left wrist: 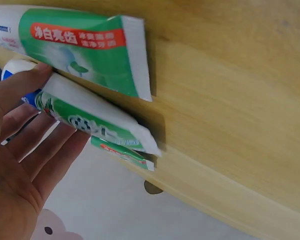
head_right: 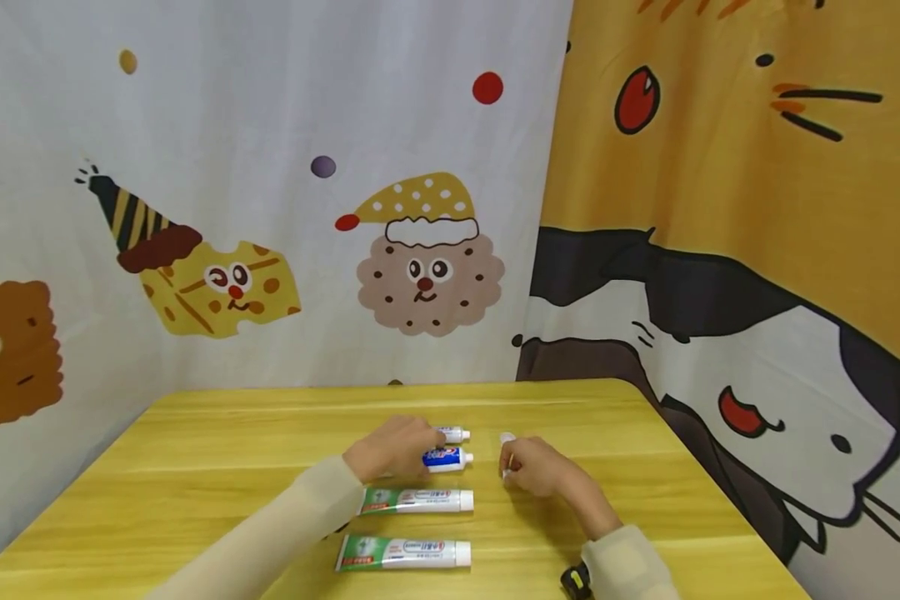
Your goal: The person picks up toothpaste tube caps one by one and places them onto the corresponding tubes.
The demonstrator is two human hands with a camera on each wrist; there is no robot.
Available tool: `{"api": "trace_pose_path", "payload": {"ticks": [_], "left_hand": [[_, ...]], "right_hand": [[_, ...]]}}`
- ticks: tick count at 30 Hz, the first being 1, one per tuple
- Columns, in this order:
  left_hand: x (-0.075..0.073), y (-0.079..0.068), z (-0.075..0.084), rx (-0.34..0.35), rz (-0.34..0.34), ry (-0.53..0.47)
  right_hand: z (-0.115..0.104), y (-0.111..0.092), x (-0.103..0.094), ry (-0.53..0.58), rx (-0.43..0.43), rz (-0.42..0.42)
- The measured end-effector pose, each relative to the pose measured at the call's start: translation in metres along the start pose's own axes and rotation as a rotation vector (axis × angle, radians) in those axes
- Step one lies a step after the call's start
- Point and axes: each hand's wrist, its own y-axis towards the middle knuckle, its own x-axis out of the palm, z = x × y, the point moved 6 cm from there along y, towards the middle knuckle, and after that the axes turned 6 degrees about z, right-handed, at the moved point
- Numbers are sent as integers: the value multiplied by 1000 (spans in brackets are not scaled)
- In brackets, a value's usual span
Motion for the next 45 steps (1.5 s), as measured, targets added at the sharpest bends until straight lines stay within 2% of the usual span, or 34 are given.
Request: {"api": "trace_pose_path", "payload": {"ticks": [2,5,8,11,18,22,26,31,36,45], "left_hand": [[0,2,-2,8,-7,32],[-3,2,-5,10,-5,46],[-10,-2,-8,-9,23,-9],[-21,-8,-9,-28,87,-78],[-52,-40,-3,-30,255,-155],[-65,-60,4,-29,332,-188],[-71,-74,11,-21,378,-201],[-72,-81,19,-18,380,-208],[-71,-83,22,-27,372,-221],[-69,-85,21,-21,377,-204]], "right_hand": [[0,0,-1,-7,-5,4],[-3,1,-7,-46,-30,64],[-8,4,-16,-49,-57,147],[-15,4,-26,4,-74,222],[-47,-3,-44,129,-49,366],[-67,-8,-51,190,-123,426],[-84,-13,-56,241,-220,463],[-100,-18,-61,243,-313,496],[-107,-20,-60,226,-358,462],[-113,-18,-57,192,-408,457]]}}
